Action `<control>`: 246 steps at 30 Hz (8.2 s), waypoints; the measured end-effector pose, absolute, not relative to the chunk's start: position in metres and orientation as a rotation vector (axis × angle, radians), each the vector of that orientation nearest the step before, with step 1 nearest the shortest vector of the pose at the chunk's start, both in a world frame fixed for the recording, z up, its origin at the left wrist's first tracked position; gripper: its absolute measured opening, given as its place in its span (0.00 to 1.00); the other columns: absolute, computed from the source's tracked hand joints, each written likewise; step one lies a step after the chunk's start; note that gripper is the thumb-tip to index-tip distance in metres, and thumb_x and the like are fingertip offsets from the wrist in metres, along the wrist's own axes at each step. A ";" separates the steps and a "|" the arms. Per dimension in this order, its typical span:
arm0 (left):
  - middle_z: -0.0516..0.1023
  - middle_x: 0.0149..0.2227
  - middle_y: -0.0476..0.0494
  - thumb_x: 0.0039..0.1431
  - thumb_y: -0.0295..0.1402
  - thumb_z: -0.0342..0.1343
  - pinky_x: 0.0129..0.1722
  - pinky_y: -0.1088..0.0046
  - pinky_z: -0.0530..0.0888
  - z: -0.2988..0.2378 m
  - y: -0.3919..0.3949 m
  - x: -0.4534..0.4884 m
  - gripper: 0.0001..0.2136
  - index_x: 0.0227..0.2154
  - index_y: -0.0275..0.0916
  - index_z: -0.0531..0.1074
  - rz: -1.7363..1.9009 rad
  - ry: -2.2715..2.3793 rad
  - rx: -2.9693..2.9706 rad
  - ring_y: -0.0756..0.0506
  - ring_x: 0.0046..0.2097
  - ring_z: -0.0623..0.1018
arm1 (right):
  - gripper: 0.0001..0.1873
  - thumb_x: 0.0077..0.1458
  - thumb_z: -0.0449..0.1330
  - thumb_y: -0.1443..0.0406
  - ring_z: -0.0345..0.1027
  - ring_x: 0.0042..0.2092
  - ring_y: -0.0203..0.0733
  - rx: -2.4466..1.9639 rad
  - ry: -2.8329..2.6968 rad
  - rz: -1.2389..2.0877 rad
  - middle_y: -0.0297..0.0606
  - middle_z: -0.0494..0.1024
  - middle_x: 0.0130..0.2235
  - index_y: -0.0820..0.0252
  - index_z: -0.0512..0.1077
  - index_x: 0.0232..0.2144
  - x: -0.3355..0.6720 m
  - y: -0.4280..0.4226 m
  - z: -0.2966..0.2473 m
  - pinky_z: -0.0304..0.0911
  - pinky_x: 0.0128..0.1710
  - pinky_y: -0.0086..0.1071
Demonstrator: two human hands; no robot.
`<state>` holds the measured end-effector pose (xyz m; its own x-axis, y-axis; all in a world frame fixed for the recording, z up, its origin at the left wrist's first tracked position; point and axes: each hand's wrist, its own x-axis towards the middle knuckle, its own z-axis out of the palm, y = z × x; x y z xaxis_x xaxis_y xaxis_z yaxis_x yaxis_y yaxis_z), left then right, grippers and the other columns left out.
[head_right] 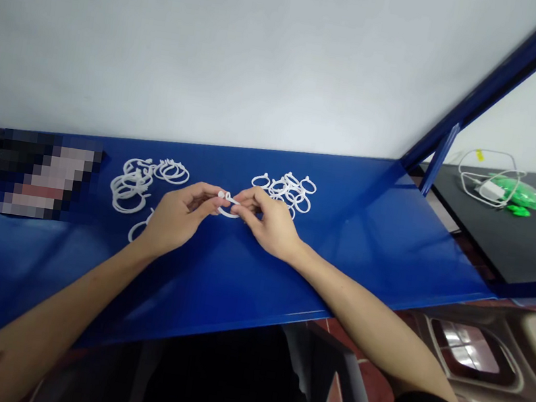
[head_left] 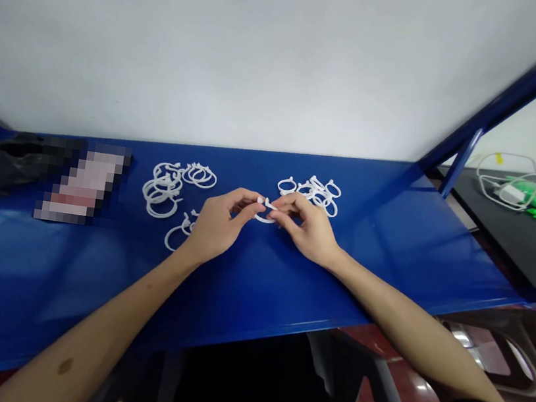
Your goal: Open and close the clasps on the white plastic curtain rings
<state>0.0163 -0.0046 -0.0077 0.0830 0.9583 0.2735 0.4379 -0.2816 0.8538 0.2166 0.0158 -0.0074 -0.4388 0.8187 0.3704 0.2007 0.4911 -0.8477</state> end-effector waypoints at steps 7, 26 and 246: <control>0.84 0.33 0.50 0.62 0.34 0.58 0.35 0.72 0.75 -0.010 -0.009 0.016 0.05 0.32 0.43 0.79 1.166 1.446 1.917 0.48 0.33 0.81 | 0.07 0.64 0.60 0.64 0.76 0.35 0.38 -0.814 -1.972 0.851 0.35 0.83 0.36 0.56 0.75 0.33 0.217 0.016 -0.013 0.70 0.37 0.33; 0.77 0.52 0.31 0.68 0.39 0.47 0.55 0.47 0.67 -0.018 0.024 -0.037 0.18 0.50 0.37 0.76 0.699 2.060 2.473 0.31 0.56 0.70 | 0.09 0.66 0.57 0.62 0.71 0.41 0.45 -1.276 -2.035 0.049 0.42 0.79 0.40 0.56 0.77 0.40 0.261 0.065 0.000 0.66 0.42 0.39; 0.79 0.40 0.44 0.68 0.36 0.54 0.49 0.62 0.71 -0.014 -0.001 0.007 0.08 0.39 0.41 0.76 1.141 1.281 2.712 0.44 0.43 0.73 | 0.08 0.64 0.58 0.60 0.74 0.33 0.37 -0.987 -1.879 0.903 0.33 0.81 0.33 0.56 0.69 0.43 0.218 0.029 -0.017 0.67 0.35 0.32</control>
